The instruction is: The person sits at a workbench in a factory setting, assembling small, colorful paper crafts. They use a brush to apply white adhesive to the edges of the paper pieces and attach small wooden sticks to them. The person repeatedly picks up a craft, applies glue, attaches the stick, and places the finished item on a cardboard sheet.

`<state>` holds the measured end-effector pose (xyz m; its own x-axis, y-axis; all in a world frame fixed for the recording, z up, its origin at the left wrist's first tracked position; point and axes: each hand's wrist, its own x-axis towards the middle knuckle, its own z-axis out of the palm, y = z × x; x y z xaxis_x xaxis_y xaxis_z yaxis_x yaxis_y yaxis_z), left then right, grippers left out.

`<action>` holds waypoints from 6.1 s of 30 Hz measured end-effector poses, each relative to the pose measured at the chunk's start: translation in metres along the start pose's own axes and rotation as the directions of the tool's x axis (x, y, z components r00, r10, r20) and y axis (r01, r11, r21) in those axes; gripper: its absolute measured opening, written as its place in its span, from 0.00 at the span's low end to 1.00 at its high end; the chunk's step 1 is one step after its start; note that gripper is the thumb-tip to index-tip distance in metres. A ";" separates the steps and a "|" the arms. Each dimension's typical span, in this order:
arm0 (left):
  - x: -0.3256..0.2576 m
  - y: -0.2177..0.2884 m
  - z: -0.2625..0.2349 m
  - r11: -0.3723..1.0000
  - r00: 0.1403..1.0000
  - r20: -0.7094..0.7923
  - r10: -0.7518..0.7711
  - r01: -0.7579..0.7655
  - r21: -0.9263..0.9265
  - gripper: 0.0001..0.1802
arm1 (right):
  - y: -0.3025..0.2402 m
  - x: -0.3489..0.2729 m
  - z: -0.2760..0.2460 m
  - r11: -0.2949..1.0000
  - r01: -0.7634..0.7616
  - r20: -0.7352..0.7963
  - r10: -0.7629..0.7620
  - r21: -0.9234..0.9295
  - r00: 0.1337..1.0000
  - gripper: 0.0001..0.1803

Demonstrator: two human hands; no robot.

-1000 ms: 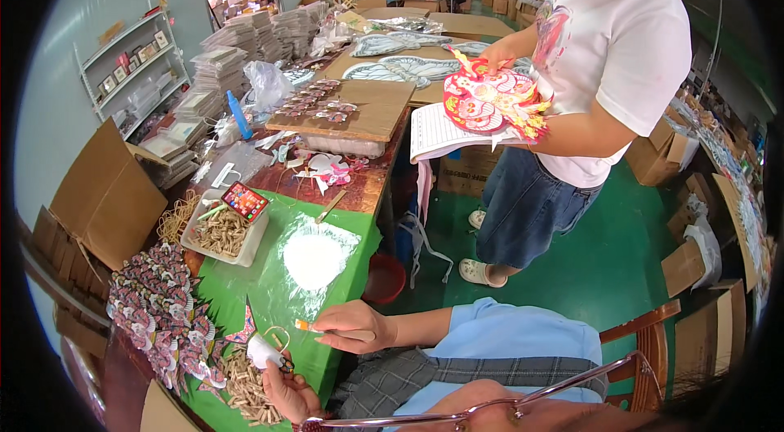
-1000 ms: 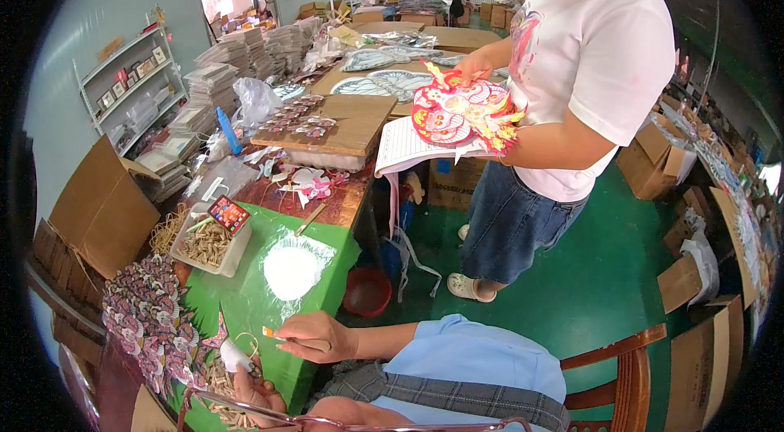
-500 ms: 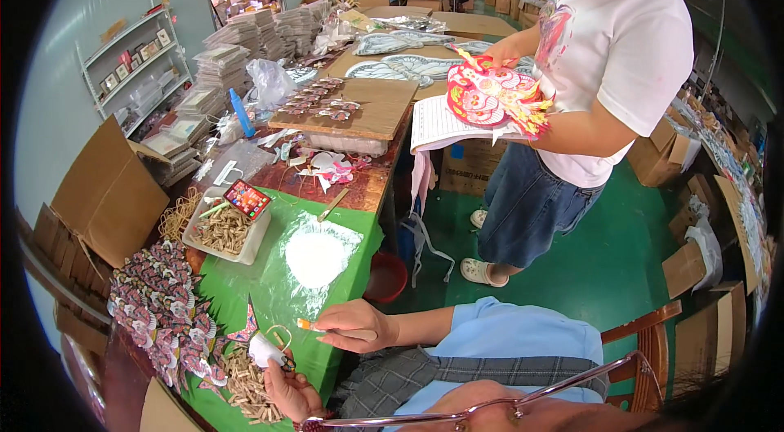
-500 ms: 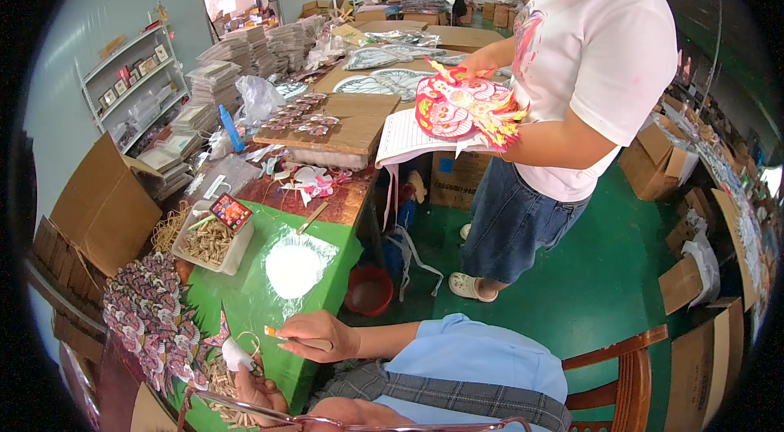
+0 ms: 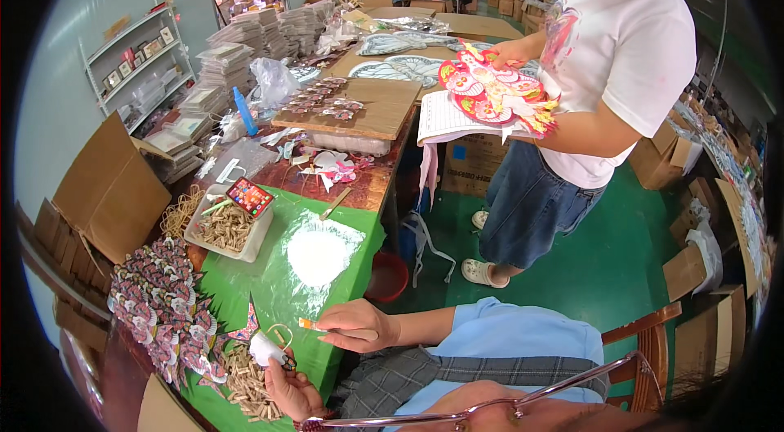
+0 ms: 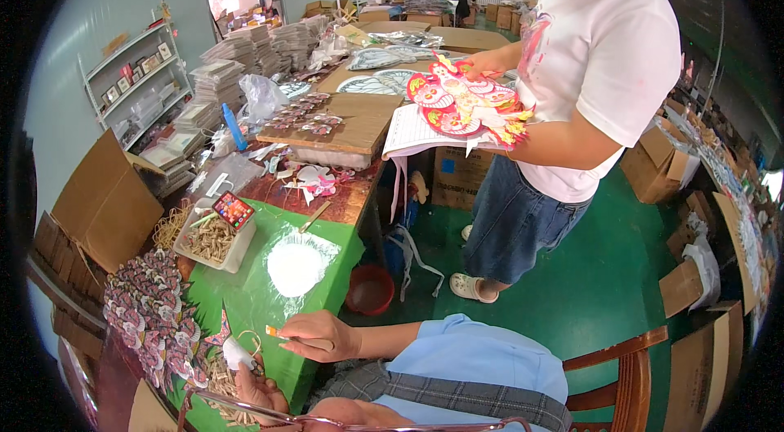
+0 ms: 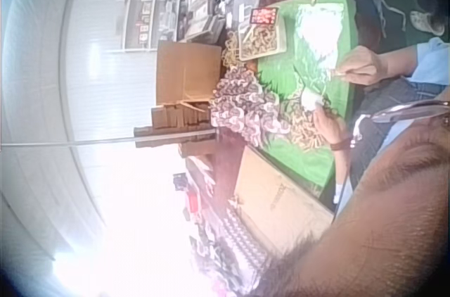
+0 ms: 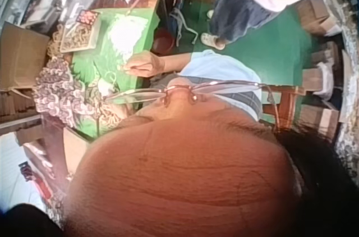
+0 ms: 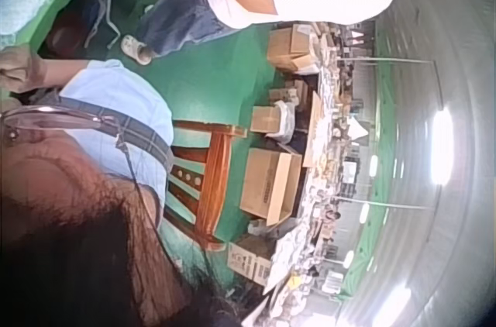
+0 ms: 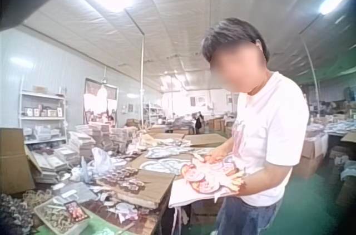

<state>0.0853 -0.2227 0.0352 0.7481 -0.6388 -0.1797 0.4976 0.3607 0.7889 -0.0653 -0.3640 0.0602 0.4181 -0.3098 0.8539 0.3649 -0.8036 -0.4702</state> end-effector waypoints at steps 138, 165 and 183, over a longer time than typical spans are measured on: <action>0.014 0.000 -0.007 1.000 1.000 -0.010 -0.014 0.014 0.004 0.11 | 0.026 -0.006 -0.016 0.968 -0.177 0.000 0.179 -0.176 0.984 0.09; 0.008 0.011 0.015 0.988 0.989 -0.009 0.145 -0.144 0.051 0.08 | 0.028 0.017 0.028 0.942 -0.335 -0.010 0.335 0.020 0.942 0.10; 0.013 -0.006 0.011 0.974 0.987 0.029 0.161 -0.164 0.156 0.09 | 0.030 0.059 -0.103 0.978 -0.153 -0.493 0.064 -0.143 0.867 0.08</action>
<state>0.0870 -0.2410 0.0347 0.8054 -0.5918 -0.0331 0.2939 0.3502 0.8893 -0.1151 -0.4588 0.1190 -0.0246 -0.5707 0.8208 0.1743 -0.8109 -0.5586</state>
